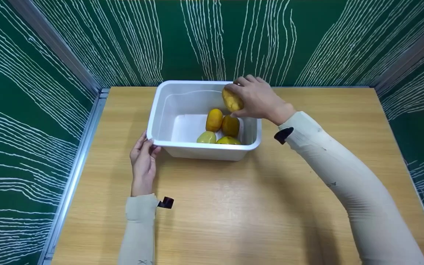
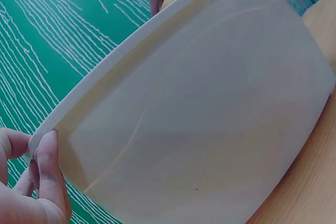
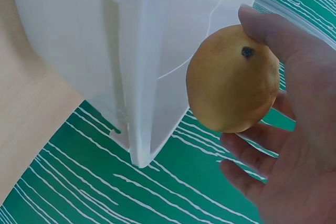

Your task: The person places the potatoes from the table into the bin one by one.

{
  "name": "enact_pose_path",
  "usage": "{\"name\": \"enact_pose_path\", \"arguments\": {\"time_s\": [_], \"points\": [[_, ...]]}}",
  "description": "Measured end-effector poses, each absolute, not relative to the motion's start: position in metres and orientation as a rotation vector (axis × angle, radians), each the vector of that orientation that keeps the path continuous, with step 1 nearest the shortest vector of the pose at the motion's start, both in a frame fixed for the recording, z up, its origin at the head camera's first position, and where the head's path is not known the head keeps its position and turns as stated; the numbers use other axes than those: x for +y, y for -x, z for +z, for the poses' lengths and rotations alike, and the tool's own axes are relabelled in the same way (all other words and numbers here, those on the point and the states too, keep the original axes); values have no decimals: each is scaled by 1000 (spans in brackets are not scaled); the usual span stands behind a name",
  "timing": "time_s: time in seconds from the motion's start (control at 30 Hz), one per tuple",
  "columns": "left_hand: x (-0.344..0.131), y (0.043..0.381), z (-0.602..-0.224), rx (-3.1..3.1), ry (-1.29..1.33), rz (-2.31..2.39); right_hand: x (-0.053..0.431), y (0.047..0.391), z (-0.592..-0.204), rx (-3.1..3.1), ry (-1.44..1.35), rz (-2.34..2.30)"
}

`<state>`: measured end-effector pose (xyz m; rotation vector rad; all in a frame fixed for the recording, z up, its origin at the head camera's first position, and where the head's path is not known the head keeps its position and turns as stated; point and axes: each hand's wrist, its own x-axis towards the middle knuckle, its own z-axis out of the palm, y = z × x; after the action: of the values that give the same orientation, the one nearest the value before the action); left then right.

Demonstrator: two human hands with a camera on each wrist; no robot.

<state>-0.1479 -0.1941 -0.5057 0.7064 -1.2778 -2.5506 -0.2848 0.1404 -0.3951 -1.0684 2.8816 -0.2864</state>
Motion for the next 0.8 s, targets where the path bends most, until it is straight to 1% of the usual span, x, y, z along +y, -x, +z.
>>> {"name": "enact_pose_path", "arguments": {"time_s": [0.8], "points": [[-194,148,-504,-1266,-735,-2550,109,291,-398,2768,1016,-201]]}}
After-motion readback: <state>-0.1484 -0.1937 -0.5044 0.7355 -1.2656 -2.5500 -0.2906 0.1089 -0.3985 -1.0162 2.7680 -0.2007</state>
